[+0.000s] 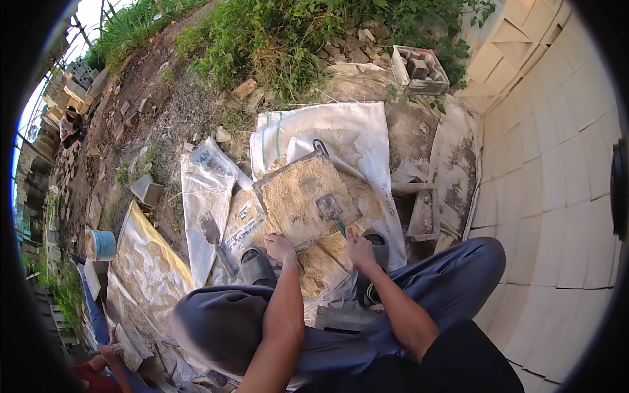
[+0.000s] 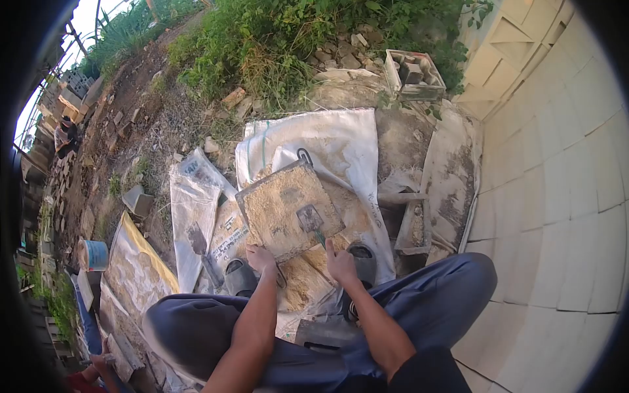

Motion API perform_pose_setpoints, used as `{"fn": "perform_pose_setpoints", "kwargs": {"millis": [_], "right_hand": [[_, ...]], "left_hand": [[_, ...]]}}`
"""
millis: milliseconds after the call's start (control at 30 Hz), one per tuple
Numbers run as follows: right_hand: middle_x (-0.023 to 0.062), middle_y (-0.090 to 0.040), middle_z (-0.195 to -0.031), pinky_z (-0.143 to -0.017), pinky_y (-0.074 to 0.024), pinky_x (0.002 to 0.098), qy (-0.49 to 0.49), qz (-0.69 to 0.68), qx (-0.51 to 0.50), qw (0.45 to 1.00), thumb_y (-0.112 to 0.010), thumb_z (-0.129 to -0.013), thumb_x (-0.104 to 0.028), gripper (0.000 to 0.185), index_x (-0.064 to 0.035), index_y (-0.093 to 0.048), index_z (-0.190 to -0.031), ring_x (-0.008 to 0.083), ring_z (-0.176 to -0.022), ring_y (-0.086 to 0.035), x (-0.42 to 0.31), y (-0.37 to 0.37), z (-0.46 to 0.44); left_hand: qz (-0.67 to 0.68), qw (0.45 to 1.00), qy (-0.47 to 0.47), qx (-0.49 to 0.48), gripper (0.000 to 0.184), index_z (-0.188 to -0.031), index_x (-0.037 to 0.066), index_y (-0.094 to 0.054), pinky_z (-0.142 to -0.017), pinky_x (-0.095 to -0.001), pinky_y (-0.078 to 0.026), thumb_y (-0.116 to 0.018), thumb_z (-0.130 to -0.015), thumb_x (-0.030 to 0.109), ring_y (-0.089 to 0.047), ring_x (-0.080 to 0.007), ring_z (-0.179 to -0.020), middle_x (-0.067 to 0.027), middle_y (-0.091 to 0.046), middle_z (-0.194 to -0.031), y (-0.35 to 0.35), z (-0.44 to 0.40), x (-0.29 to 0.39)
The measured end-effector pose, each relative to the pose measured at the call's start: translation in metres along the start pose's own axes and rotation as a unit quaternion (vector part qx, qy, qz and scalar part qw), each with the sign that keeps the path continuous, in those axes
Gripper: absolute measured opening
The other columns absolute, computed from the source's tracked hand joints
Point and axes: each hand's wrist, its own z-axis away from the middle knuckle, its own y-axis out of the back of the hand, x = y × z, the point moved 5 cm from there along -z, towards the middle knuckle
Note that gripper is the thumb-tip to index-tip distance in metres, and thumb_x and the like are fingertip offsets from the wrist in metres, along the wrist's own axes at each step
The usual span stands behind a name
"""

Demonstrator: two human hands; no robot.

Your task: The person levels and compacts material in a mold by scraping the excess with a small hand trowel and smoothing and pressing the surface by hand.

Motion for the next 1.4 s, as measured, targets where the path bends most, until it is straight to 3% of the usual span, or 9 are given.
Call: {"fn": "perform_pose_setpoints", "kwargs": {"millis": [167,233,467,667,800,900,967,1100,1400], "right_hand": [[0.0265,-0.047,-0.056,-0.057,-0.0387,0.0450,0.135,-0.128,0.050,0.981,-0.033,-0.093,-0.056,0.073,0.0082,-0.051,-0.062,0.0363,-0.053,-0.050,-0.047,0.034,-0.003],[0.0075,-0.038,-0.043,-0.047,-0.0317,0.0365,0.190,-0.152,0.099,0.965,-0.031,-0.095,-0.054,0.072,0.0018,-0.040,-0.051,0.0178,-0.042,-0.039,-0.050,0.042,-0.002],[0.0287,-0.056,-0.064,-0.070,-0.0355,0.0549,0.023,0.031,0.088,0.995,-0.018,-0.091,-0.064,0.086,0.0084,-0.054,-0.062,0.0472,-0.072,-0.053,0.034,-0.002,-0.026],[0.0308,-0.056,-0.066,-0.069,-0.0394,0.0494,0.088,-0.129,0.023,0.988,-0.026,-0.094,-0.057,0.075,0.0047,-0.061,-0.069,0.0422,-0.074,-0.061,-0.050,0.045,-0.007],[0.0321,-0.058,-0.072,-0.075,-0.0414,0.0490,0.048,-0.053,-0.005,0.997,-0.025,-0.092,-0.061,0.080,0.0069,-0.063,-0.074,0.0430,-0.081,-0.061,-0.002,0.011,-0.013],[0.0227,-0.058,-0.062,-0.068,-0.0439,0.0442,-0.067,0.010,0.024,0.997,-0.016,-0.088,-0.069,0.092,0.0097,-0.058,-0.063,0.0383,-0.061,-0.059,0.048,-0.015,-0.035],[0.0375,-0.058,-0.092,-0.090,-0.0407,0.0464,-0.064,0.009,-0.014,0.998,-0.021,-0.086,-0.070,0.095,0.0155,-0.062,-0.086,0.0462,-0.098,-0.057,0.021,0.006,-0.018],[0.0377,-0.058,-0.090,-0.088,-0.0420,0.0463,-0.003,-0.117,-0.045,0.992,-0.024,-0.087,-0.069,0.093,0.0158,-0.062,-0.085,0.0469,-0.096,-0.057,-0.031,0.019,-0.004],[0.0333,-0.060,-0.080,-0.080,-0.0422,0.0458,-0.034,0.038,-0.028,0.998,-0.023,-0.086,-0.072,0.094,0.0128,-0.063,-0.079,0.0439,-0.090,-0.060,0.021,-0.014,-0.010]], "left_hand": [[0.014,1.000,0.001,-0.010,0.051,-0.090,-0.004,-0.061,-0.077,-0.0496,-0.042,-0.029,-0.096,0.035,-0.057,-0.0443,-0.085,-0.0254,-0.063,-0.088,0.003,0.005,0.004],[0.008,1.000,0.017,-0.008,0.051,-0.089,-0.003,-0.061,-0.077,-0.0493,-0.042,-0.029,-0.096,0.035,-0.057,-0.0438,-0.085,-0.0249,-0.063,-0.089,0.002,0.004,0.003],[0.000,0.999,0.029,-0.021,0.051,-0.095,-0.001,-0.061,-0.080,-0.0492,-0.042,-0.027,-0.096,0.038,-0.057,-0.0431,-0.091,-0.0245,-0.063,-0.093,0.006,0.008,0.009],[0.009,1.000,0.017,-0.013,0.051,-0.090,-0.002,-0.061,-0.076,-0.0509,-0.041,-0.028,-0.097,0.036,-0.057,-0.0446,-0.086,-0.0255,-0.063,-0.088,0.006,0.007,0.007],[0.008,1.000,0.025,-0.007,0.051,-0.093,-0.003,-0.060,-0.077,-0.0511,-0.040,-0.027,-0.097,0.036,-0.056,-0.0446,-0.087,-0.0270,-0.062,-0.091,-0.004,0.003,-0.003],[0.036,0.999,0.010,0.016,0.050,-0.094,-0.003,-0.060,-0.078,-0.0508,-0.040,-0.027,-0.097,0.035,-0.056,-0.0445,-0.089,-0.0278,-0.061,-0.093,-0.008,-0.004,-0.003],[0.008,1.000,0.016,0.000,0.050,-0.094,-0.003,-0.060,-0.076,-0.0510,-0.040,-0.027,-0.097,0.035,-0.057,-0.0446,-0.087,-0.0271,-0.062,-0.091,-0.008,-0.002,-0.010],[0.039,0.999,0.024,-0.015,0.050,-0.091,-0.003,-0.060,-0.074,-0.0511,-0.041,-0.028,-0.097,0.034,-0.057,-0.0449,-0.083,-0.0261,-0.063,-0.086,0.007,0.009,0.009],[0.039,0.999,0.031,-0.005,0.050,-0.090,-0.002,-0.062,-0.074,-0.0502,-0.042,-0.028,-0.097,0.034,-0.058,-0.0432,-0.082,-0.0243,-0.063,-0.085,0.001,0.004,0.002]]}}
